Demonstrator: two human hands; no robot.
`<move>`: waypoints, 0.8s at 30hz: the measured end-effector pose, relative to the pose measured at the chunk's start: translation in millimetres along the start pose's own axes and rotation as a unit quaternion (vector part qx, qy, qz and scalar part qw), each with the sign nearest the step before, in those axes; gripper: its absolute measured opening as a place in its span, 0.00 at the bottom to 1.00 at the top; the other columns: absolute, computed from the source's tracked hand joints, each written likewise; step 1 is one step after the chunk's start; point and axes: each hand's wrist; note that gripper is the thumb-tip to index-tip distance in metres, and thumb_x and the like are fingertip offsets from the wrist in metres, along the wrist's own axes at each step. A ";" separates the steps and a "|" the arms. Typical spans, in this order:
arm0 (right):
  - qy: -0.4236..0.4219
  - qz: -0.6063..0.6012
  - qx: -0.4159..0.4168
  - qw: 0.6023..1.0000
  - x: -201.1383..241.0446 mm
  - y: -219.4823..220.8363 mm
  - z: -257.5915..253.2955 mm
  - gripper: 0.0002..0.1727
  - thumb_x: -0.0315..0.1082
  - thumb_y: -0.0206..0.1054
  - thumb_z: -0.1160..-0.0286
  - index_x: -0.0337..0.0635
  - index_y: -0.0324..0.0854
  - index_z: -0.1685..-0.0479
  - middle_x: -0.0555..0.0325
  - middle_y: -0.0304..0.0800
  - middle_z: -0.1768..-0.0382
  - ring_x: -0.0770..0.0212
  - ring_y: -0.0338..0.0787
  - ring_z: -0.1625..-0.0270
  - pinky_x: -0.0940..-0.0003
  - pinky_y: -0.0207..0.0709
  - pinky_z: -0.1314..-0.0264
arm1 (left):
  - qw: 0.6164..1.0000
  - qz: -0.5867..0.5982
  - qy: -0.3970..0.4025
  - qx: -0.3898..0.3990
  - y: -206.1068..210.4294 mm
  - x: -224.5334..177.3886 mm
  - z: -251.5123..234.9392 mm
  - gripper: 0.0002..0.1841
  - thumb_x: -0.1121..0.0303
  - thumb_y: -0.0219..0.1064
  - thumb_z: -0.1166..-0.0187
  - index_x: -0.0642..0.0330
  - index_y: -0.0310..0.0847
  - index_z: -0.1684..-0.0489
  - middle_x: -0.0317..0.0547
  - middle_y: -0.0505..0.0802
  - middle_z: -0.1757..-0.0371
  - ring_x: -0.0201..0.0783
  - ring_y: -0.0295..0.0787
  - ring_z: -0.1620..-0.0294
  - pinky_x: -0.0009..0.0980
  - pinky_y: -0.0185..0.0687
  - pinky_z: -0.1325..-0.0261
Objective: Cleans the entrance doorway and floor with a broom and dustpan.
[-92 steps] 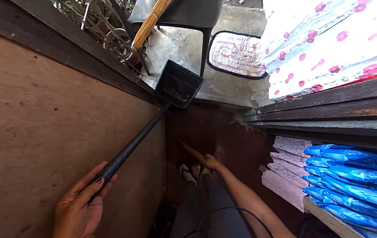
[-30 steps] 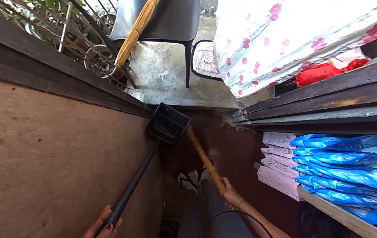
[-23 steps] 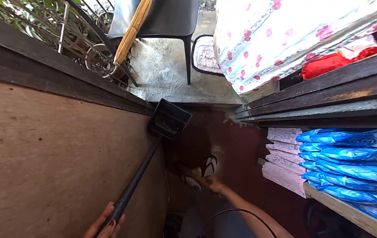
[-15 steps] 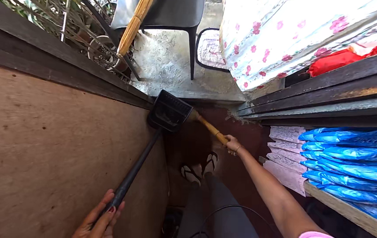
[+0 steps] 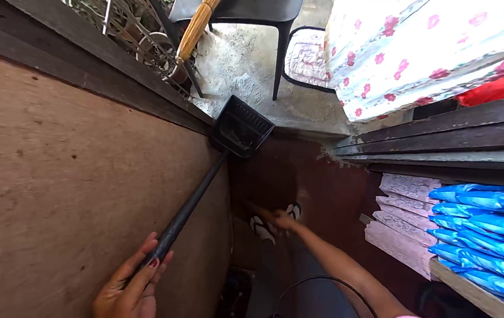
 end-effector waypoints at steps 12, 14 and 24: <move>-0.061 -0.132 -0.185 0.972 57.9 -119.1 -15.1 0.31 0.25 0.62 0.17 0.47 0.65 0.13 0.46 0.85 0.46 0.62 0.81 0.68 0.67 0.76 0.67 | 1.000 0.009 -0.025 0.002 14.8 -11.4 10.4 0.20 0.87 0.50 0.26 0.68 0.81 0.40 0.38 0.93 0.40 0.30 0.95 0.53 0.27 0.94 0.53; -0.048 -0.180 -0.215 0.959 16.7 -131.1 9.3 0.31 0.23 0.61 0.17 0.44 0.64 0.13 0.44 0.85 0.45 0.61 0.81 0.67 0.66 0.76 0.65 | 1.000 0.006 -0.023 0.012 18.9 -14.5 11.1 0.20 0.87 0.50 0.26 0.69 0.80 0.39 0.38 0.93 0.40 0.29 0.95 0.54 0.27 0.94 0.53; 0.049 -0.451 -0.304 0.838 -124.2 -147.9 97.1 0.31 0.26 0.57 0.14 0.47 0.58 0.11 0.53 0.76 0.62 0.66 0.72 0.78 0.72 0.68 0.77 | 0.998 -0.033 -0.013 0.058 50.6 -6.3 8.7 0.18 0.86 0.53 0.27 0.71 0.79 0.39 0.40 0.92 0.47 0.30 0.94 0.58 0.28 0.93 0.55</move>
Point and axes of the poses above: each hand's wrist, its own z-axis away from the middle knuckle, its own y-axis out of the palm, x = y × z
